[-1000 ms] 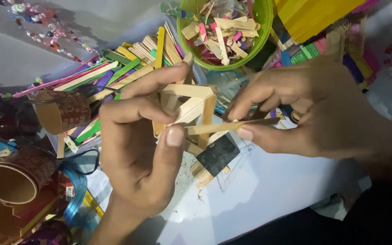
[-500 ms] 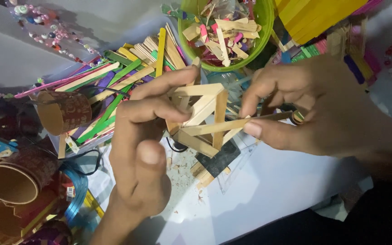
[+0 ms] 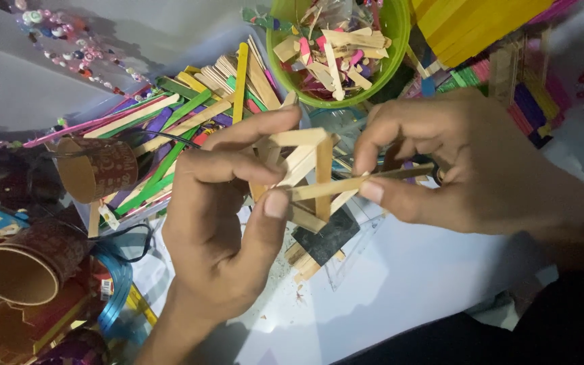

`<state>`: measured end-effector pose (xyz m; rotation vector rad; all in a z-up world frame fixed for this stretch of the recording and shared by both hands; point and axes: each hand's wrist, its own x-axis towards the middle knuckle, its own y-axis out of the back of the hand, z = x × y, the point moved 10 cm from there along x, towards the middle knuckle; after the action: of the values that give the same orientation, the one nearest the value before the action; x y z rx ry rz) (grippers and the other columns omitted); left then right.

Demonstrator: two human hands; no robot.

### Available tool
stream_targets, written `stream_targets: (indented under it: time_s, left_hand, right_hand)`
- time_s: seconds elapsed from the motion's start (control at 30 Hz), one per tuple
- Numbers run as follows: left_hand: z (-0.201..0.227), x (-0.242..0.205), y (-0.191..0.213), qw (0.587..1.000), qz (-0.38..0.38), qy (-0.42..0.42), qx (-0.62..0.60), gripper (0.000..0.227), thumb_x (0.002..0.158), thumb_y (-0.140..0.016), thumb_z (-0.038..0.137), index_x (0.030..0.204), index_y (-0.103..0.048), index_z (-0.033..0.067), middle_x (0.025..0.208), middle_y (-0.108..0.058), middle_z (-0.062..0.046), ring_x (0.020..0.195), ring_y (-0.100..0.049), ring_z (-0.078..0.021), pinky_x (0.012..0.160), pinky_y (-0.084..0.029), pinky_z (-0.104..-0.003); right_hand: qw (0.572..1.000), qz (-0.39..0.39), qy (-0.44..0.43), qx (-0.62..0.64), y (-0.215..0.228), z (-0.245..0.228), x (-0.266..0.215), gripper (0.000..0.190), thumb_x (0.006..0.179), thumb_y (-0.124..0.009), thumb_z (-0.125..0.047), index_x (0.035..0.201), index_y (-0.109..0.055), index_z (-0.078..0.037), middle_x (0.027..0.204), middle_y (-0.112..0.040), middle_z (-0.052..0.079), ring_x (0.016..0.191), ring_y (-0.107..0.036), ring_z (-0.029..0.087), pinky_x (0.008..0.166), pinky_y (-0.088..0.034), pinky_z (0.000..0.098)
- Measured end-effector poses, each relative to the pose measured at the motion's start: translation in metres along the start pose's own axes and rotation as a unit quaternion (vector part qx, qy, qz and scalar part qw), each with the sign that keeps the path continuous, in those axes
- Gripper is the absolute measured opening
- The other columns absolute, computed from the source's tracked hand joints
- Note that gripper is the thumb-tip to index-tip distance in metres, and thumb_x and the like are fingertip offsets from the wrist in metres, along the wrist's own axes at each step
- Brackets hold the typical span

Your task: Assembling a small structure by gluing wooden popsicle sticks together, trimming them with scissors, and sanding the edges.

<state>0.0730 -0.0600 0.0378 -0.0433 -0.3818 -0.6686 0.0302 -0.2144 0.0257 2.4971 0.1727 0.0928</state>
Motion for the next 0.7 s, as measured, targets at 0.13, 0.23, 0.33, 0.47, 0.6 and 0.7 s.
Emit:
stream_targets:
  time_s: [0.13, 0.23, 0.33, 0.47, 0.6, 0.7]
  left_hand:
    - [-0.003, -0.001, 0.000, 0.998, -0.021, 0.012, -0.056, 0.036, 0.111, -0.040, 0.036, 0.120, -0.050, 0.0028, 0.144, -0.055, -0.030, 0.146, -0.056, -0.0419, 0.125, -0.051, -0.052]
    - [0.004, 0.001, -0.001, 0.999, -0.013, -0.017, 0.032, 0.013, 0.103, -0.055, 0.014, 0.111, -0.049, 0.0059, 0.109, -0.062, -0.016, 0.136, -0.066, -0.0401, 0.110, -0.061, -0.045]
    - [0.004, 0.002, -0.002, 1.000, -0.018, -0.003, 0.013, 0.015, 0.103, -0.056, 0.013, 0.110, -0.044, 0.0061, 0.133, -0.059, -0.028, 0.132, -0.063, -0.0359, 0.113, -0.054, -0.043]
    - [0.005, 0.002, -0.003, 0.998, -0.031, -0.020, 0.047, 0.019, 0.102, -0.058, 0.017, 0.113, -0.047, 0.0065, 0.140, -0.054, -0.029, 0.132, -0.064, -0.0347, 0.108, -0.058, -0.042]
    - [-0.001, 0.005, -0.009, 0.998, -0.042, 0.032, 0.044, 0.039, 0.092, -0.074, 0.018, 0.112, -0.041, 0.0113, 0.149, -0.050, -0.029, 0.123, -0.065, -0.0244, 0.087, -0.053, -0.029]
    - [0.002, 0.005, -0.007, 0.998, -0.027, 0.005, 0.048, 0.036, 0.094, -0.072, 0.008, 0.111, -0.041, 0.0083, 0.144, -0.053, -0.034, 0.126, -0.065, -0.0295, 0.089, -0.054, -0.032]
  right_hand:
    - [0.998, 0.013, -0.069, 0.010, 0.006, 0.014, -0.005, 0.012, 0.085, -0.075, -0.022, 0.092, -0.074, -0.013, 0.074, -0.077, -0.002, 0.054, -0.075, 0.009, 0.048, -0.054, 0.0261]
    - [1.000, 0.004, -0.009, -0.004, 0.003, 0.002, -0.003, 0.012, 0.086, -0.072, -0.022, 0.094, -0.071, -0.012, 0.082, -0.074, -0.002, 0.062, -0.073, 0.010, 0.060, -0.063, 0.0243]
    - [1.000, 0.005, 0.015, 0.024, 0.001, -0.004, -0.002, 0.013, 0.086, -0.073, -0.020, 0.094, -0.069, -0.011, 0.083, -0.073, -0.001, 0.058, -0.068, 0.009, 0.054, -0.056, 0.0231]
    - [0.999, -0.001, 0.035, 0.009, 0.003, -0.008, -0.004, 0.009, 0.087, -0.072, -0.019, 0.092, -0.070, -0.012, 0.079, -0.070, -0.001, 0.065, -0.066, 0.010, 0.060, -0.055, 0.0256]
    - [0.998, -0.010, 0.049, 0.027, 0.000, -0.011, -0.005, 0.007, 0.086, -0.071, -0.016, 0.090, -0.069, -0.011, 0.076, -0.067, -0.001, 0.062, -0.059, 0.010, 0.058, -0.051, 0.0257]
    - [0.998, -0.006, 0.060, 0.032, -0.001, -0.017, -0.001, 0.006, 0.088, -0.071, -0.014, 0.091, -0.068, -0.009, 0.077, -0.066, -0.001, 0.062, -0.058, 0.011, 0.058, -0.049, 0.0257]
